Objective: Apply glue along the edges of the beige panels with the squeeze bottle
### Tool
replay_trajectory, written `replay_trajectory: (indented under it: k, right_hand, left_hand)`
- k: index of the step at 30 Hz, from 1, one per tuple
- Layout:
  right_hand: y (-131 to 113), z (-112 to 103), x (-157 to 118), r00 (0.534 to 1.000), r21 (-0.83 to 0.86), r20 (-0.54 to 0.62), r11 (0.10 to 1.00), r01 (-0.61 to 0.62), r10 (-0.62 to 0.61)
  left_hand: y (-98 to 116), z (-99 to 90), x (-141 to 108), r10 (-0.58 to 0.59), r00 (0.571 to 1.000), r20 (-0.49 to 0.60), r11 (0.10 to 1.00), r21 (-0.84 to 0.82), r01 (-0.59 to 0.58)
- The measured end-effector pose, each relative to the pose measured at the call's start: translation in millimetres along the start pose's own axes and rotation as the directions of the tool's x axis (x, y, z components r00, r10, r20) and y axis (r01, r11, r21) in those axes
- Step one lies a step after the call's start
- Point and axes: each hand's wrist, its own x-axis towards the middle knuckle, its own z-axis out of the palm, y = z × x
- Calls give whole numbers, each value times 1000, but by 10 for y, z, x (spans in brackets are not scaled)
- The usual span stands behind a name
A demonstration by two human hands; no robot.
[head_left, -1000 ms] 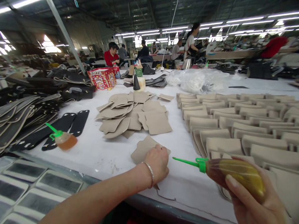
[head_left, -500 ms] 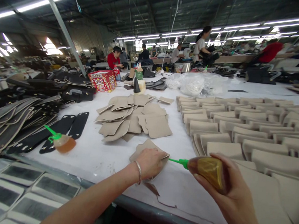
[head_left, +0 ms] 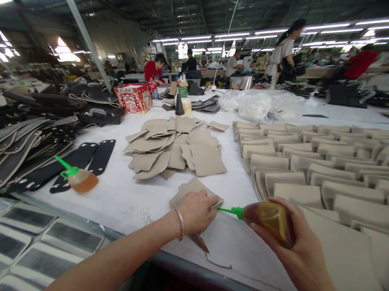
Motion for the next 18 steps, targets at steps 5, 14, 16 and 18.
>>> replay_trajectory:
  k: [5,14,16,18]
  right_hand:
    - [4,5,43,998,10,2,998,-62,62]
    - [49,-2,38,990,44,-1,989,-141,142]
    - [55,2,17,992,38,13,991,-130,129]
    - [41,4,-27,989,78,82,988,-131,125]
  left_hand:
    - [-32,3,-14,33,999,15,999,-32,-32]
    - [-54,-5,-32,44,997,59,997,-59,-41]
    - [-63,5,-28,51,997,59,997,-68,-47]
    - [-74,21,-28,57,997,53,995,-81,-52]
